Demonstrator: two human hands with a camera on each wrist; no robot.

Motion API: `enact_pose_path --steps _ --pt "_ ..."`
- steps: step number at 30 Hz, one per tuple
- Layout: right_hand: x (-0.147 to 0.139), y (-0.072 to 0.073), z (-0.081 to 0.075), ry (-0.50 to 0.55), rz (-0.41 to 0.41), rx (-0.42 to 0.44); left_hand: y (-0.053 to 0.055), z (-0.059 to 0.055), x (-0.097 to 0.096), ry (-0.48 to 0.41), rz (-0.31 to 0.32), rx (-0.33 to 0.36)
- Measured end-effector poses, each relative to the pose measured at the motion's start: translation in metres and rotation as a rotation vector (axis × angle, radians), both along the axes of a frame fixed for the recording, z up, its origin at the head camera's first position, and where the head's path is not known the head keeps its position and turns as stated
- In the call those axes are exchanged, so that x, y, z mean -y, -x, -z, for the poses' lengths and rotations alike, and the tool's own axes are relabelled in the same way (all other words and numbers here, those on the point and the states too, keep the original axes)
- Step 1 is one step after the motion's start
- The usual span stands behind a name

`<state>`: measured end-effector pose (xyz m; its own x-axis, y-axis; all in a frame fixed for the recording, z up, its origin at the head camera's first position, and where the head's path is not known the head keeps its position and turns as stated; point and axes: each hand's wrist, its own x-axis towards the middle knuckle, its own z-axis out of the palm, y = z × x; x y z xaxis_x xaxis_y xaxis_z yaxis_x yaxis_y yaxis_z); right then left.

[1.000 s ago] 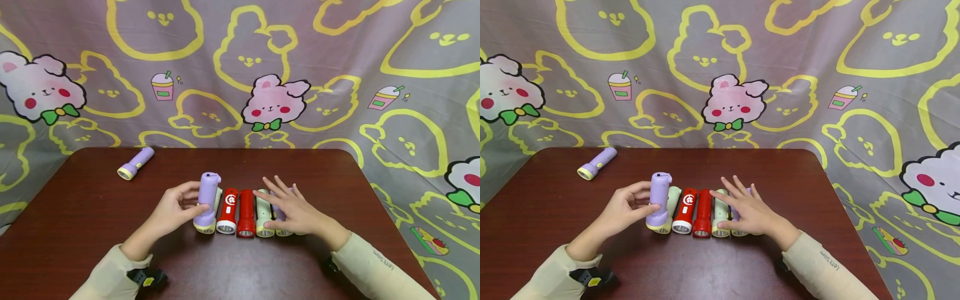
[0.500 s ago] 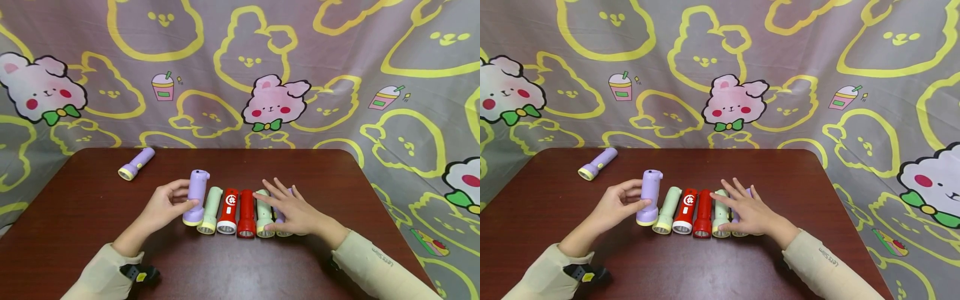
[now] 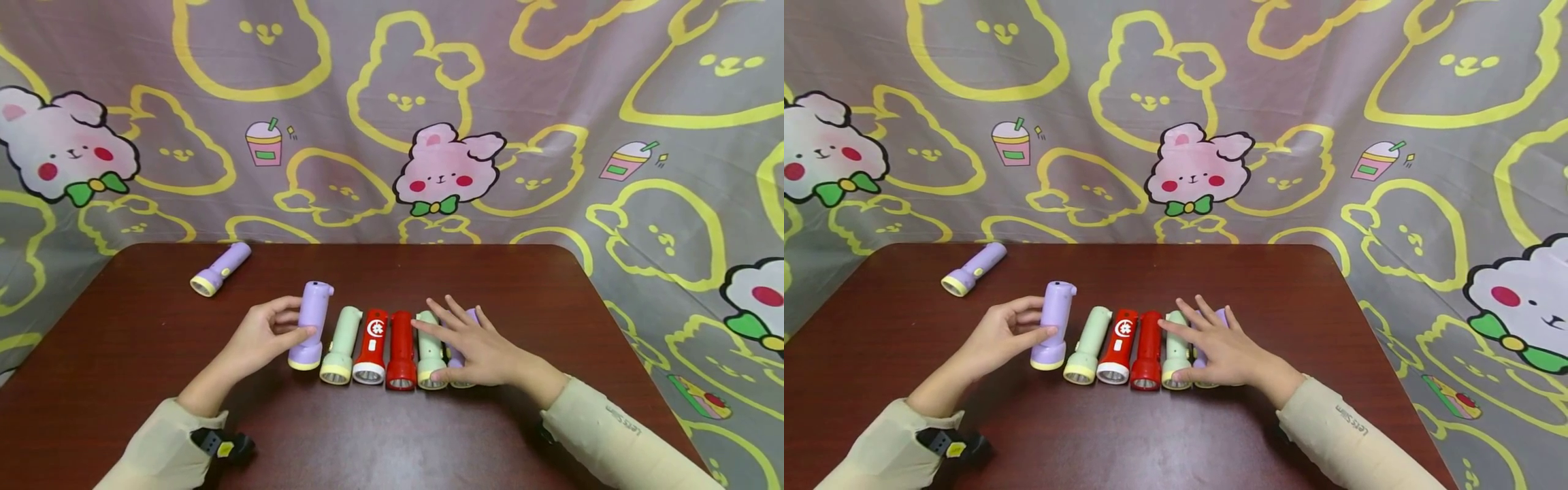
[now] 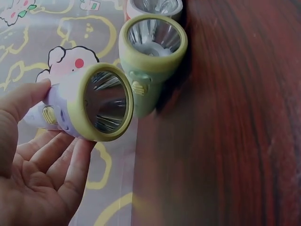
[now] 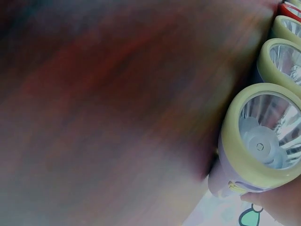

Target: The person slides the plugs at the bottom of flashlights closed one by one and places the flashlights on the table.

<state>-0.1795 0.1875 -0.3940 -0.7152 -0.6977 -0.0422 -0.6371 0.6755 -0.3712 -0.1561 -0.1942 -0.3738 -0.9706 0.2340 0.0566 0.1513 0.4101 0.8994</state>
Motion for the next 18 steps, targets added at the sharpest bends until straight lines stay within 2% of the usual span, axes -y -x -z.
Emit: enact_pose_path --steps 7,18 --pt "0.0 -0.0011 0.0006 -0.004 0.008 0.027 0.0039 0.0062 0.0044 0.009 -0.016 0.031" --pt "0.0001 0.0 0.0029 -0.021 0.009 0.011 0.0081 0.0098 0.0063 0.032 0.011 0.064"
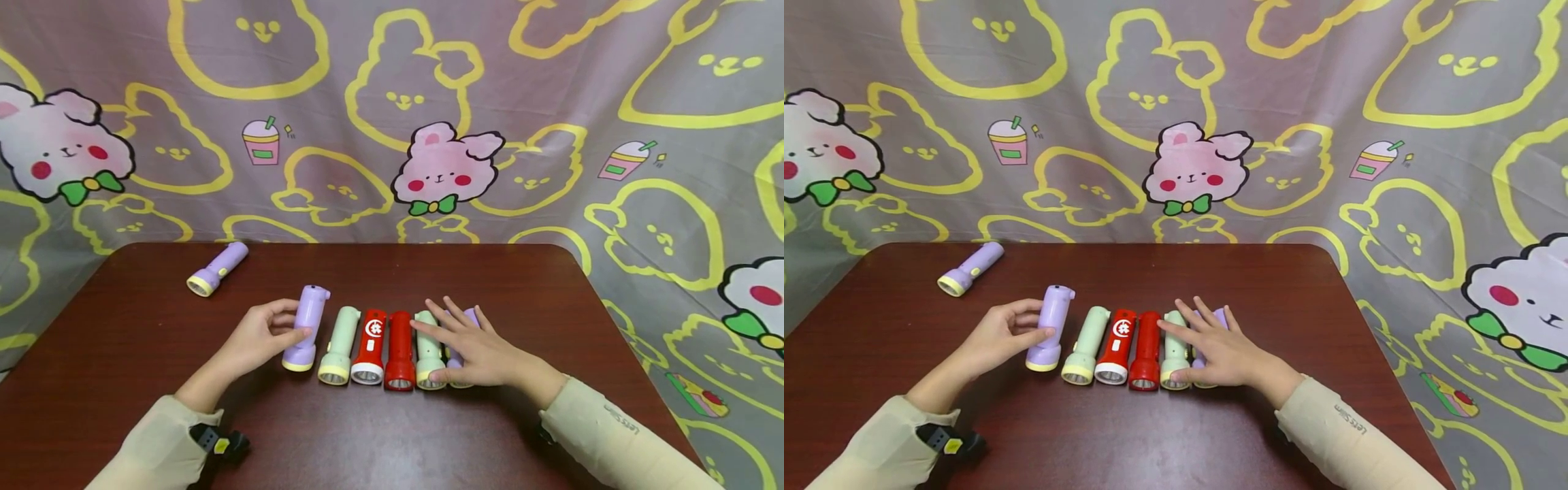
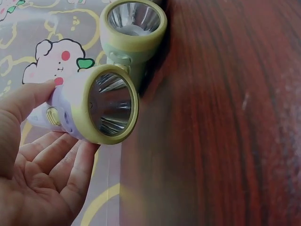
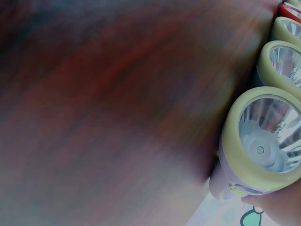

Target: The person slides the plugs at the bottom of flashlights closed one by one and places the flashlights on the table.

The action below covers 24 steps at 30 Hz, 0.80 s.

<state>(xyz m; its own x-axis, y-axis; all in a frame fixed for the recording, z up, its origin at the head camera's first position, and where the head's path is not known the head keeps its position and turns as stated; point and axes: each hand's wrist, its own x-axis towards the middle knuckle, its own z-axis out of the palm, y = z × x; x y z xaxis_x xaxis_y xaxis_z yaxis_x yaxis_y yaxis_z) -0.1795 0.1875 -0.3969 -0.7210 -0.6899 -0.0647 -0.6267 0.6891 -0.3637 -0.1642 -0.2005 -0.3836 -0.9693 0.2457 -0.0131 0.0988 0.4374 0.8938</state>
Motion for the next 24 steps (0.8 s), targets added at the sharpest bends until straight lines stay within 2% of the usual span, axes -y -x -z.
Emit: enact_pose_path --steps 6,18,24 --pt "0.0009 0.0003 -0.0009 0.001 0.0 0.004 0.0022 0.0029 -0.0001 0.044 -0.016 0.031" --pt "0.0015 0.0 -0.0009 0.002 0.001 0.015 0.0052 0.0087 -0.0045 0.074 0.009 0.08" --pt "0.0014 -0.0001 -0.0021 0.004 0.006 0.018 0.0069 0.0087 -0.0043 0.089 0.015 0.143"
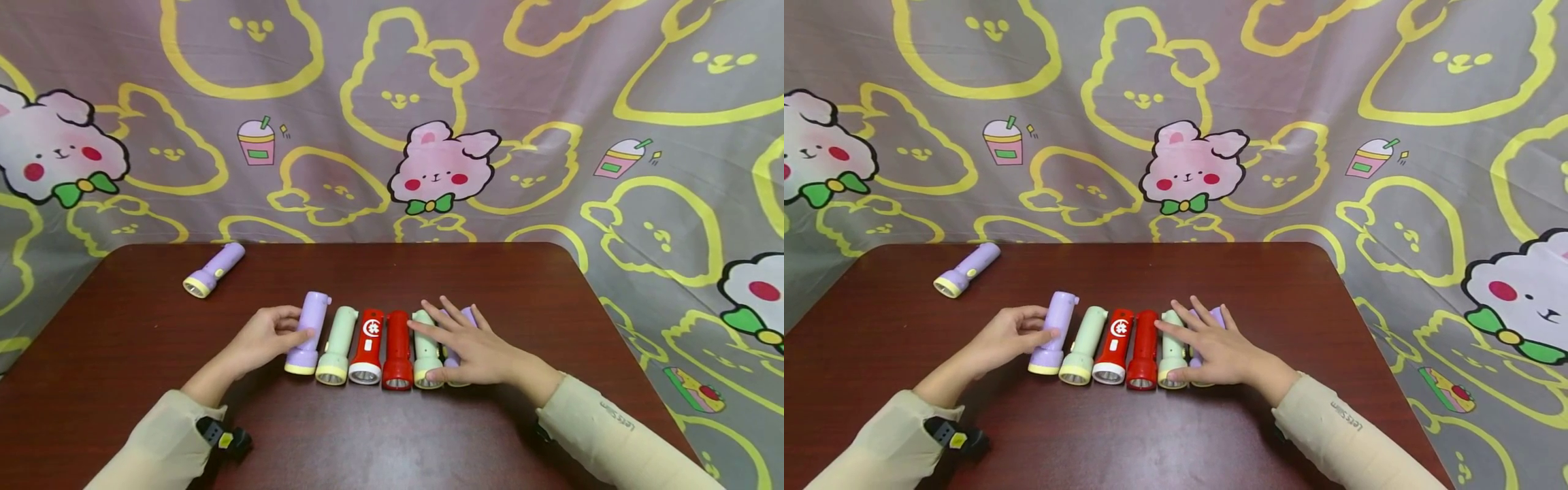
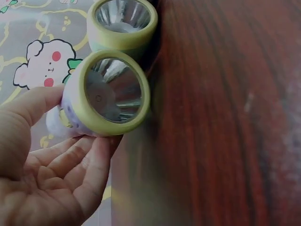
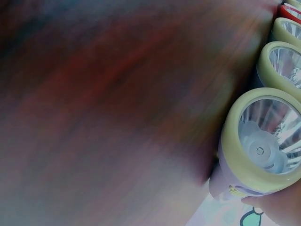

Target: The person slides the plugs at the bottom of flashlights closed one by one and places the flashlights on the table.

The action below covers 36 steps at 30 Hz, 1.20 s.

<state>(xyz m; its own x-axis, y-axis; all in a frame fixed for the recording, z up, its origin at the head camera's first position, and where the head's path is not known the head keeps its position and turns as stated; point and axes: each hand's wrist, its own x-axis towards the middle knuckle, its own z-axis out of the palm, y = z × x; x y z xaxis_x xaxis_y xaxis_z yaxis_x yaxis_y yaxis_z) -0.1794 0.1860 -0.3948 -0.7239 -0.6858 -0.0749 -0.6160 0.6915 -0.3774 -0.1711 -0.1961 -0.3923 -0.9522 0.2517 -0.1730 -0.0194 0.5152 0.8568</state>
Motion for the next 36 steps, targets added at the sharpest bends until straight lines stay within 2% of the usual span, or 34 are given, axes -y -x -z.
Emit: enact_pose_path --steps 13,22,28,36 --pt "0.0 0.001 0.0 -0.011 -0.005 -0.013 0.007 0.003 0.002 0.005 0.052 0.086" --pt "0.0 0.0 -0.001 -0.014 -0.002 -0.025 0.011 0.004 0.004 0.037 0.051 0.143" --pt "0.0 0.0 0.0 -0.021 0.002 -0.023 0.012 0.004 0.004 0.037 0.07 0.158" --pt "0.0 0.001 0.0 -0.021 -0.001 -0.023 0.012 0.004 0.003 0.04 0.061 0.176"
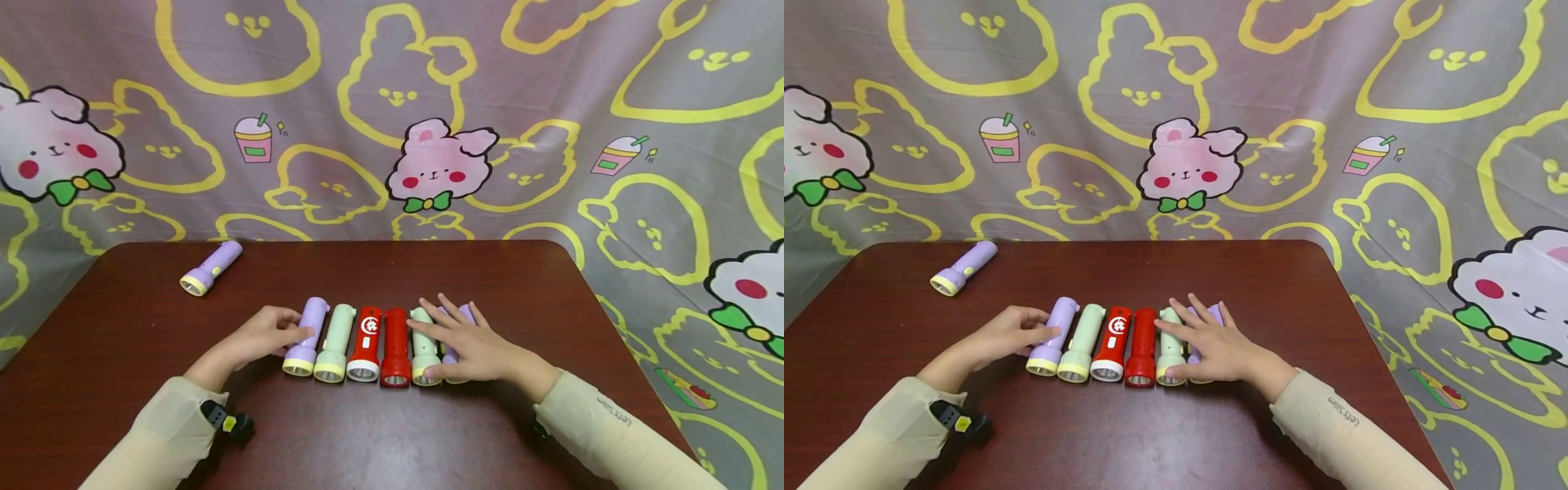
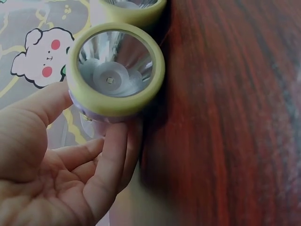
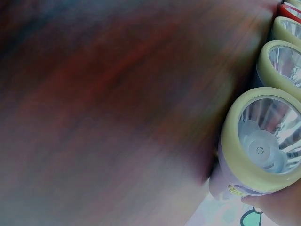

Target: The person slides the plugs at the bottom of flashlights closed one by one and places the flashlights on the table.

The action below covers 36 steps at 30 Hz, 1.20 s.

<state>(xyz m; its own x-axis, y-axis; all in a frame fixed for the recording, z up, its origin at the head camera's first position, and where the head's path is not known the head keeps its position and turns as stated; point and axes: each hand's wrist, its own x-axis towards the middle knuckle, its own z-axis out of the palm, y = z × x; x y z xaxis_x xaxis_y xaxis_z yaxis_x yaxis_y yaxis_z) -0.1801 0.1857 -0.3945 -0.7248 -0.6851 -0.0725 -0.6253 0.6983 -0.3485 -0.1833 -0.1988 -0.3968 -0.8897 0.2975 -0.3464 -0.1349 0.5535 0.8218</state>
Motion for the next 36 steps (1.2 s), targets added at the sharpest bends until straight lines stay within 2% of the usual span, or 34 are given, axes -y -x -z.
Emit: enact_pose_path --steps 7,17,26,36 --pt "0.0002 0.0005 0.0003 -0.009 0.007 0.019 -0.0015 -0.0023 -0.0022 0.001 -0.005 0.002" --pt "0.0002 0.0002 0.0006 0.001 0.001 0.0 -0.0026 -0.0027 -0.0033 0.008 -0.024 0.006" --pt "0.0005 -0.0003 0.0004 0.003 -0.001 0.004 -0.0032 -0.0014 -0.0023 -0.025 -0.005 0.017" --pt "0.0007 0.0001 -0.0001 -0.005 0.001 0.009 -0.0019 -0.003 0.0025 -0.019 0.003 0.001"
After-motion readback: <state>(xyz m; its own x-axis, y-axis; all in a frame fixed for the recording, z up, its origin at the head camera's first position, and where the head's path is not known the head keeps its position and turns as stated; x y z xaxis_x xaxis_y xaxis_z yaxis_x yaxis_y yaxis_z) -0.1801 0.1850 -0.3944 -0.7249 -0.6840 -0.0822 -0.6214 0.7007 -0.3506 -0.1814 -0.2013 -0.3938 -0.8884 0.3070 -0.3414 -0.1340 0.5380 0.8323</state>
